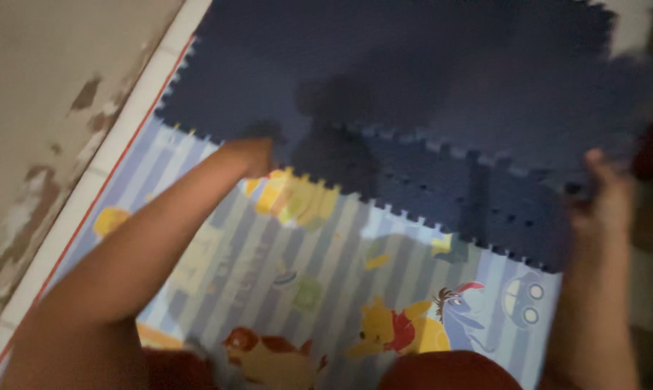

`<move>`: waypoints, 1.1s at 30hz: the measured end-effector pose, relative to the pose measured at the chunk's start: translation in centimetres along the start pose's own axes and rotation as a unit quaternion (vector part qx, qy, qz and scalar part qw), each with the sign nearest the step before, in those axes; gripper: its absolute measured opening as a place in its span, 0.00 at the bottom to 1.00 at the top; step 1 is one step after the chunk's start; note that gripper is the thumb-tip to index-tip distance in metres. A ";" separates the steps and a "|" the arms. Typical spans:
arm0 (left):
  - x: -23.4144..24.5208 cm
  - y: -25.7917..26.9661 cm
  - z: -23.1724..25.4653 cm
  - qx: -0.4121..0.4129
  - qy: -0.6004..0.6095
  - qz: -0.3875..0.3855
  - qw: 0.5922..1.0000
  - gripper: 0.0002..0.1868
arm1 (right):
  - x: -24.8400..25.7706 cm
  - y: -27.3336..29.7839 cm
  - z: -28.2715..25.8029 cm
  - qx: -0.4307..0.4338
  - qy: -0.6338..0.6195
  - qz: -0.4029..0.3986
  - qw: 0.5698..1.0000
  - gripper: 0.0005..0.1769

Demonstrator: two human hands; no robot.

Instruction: The person assembles dark blue interlocking foam floor mats on a tiled floor. They pick up individual mat pieces, align the puzzle edges, and press them together to form a continuous mat area.

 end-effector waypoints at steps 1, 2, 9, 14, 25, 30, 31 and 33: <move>0.8 1.0 0.1 0.031 0.047 -0.052 0.997 0.40 | -3.3 1.2 -2.2 0.026 -0.051 -0.067 0.996 0.25; 1.7 1.9 0.3 0.058 0.093 -0.099 0.989 0.42 | -6.3 2.6 -4.4 0.033 -0.081 -0.086 0.992 0.25; -1.0 14.4 -6.8 0.061 0.537 -0.114 0.833 0.45 | -20.7 11.3 -5.5 -0.072 -0.029 -0.075 0.994 0.17; -13.7 20.7 -14.4 0.035 0.829 0.171 0.531 0.49 | -24.4 16.4 11.7 -0.418 0.282 -0.060 0.861 0.51; -32.0 20.9 -21.0 0.254 0.835 0.330 0.360 0.18 | -24.7 31.6 39.3 -0.218 0.242 -0.148 0.934 0.59; -33.1 20.8 -22.5 0.151 0.826 0.388 0.380 0.16 | -24.8 33.3 39.1 -0.198 0.348 -0.168 0.901 0.64; -33.2 20.8 -22.8 0.167 0.825 0.380 0.383 0.14 | -25.0 33.4 39.0 -0.230 0.355 -0.167 0.891 0.64; -33.8 21.3 -22.7 0.172 0.831 0.374 0.374 0.10 | -25.5 33.6 38.2 -0.255 0.368 -0.172 0.878 0.65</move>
Point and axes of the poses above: each hand's wrist, its own y-axis away from the middle knuckle, its own x-axis out of the back of the hand, z = x × y, the point moved 3 cm from there along -y, towards the middle knuckle, and after that the axes turned 3 degrees about -z, right-handed, at the moved point
